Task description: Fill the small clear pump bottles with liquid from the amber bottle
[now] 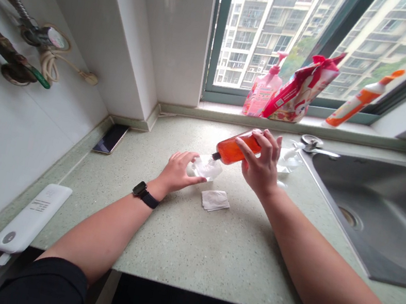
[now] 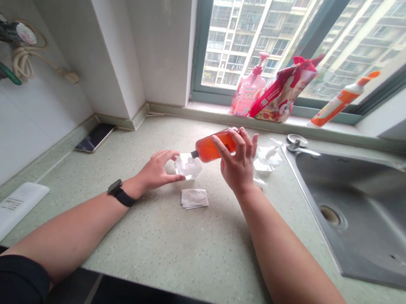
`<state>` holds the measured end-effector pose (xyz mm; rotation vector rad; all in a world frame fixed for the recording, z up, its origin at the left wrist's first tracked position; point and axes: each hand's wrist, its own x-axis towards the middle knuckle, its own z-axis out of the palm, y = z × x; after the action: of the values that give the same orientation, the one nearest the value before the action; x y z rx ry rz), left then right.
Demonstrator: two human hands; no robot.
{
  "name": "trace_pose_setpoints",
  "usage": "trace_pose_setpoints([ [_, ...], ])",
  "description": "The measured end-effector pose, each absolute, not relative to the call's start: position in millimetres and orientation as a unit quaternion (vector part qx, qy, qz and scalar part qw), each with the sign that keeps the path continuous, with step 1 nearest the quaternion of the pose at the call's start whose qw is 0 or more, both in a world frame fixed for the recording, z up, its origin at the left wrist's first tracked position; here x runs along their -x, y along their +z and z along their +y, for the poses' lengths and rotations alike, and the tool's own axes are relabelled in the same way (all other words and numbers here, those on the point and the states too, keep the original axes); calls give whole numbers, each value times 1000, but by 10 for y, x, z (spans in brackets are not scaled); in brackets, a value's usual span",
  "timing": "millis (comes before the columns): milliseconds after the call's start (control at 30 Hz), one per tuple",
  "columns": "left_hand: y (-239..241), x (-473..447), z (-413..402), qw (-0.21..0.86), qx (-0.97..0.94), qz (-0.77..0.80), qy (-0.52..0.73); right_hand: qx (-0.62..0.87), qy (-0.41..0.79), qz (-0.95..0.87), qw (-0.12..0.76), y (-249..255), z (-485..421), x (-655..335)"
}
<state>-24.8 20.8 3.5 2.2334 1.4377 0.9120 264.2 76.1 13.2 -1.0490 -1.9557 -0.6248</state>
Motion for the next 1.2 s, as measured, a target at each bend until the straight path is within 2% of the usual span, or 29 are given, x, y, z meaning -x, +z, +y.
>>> trace_pose_setpoints([
  [567, 28, 244, 213, 158, -785, 504, 323, 399, -296, -767, 405, 155, 751, -2633],
  [967, 41, 231, 198, 151, -783, 510, 323, 414, -247, -778, 404, 139, 769, -2662],
  [1200, 36, 227, 203, 151, -783, 508, 325, 416, -278, -771, 395, 151, 757, -2654],
])
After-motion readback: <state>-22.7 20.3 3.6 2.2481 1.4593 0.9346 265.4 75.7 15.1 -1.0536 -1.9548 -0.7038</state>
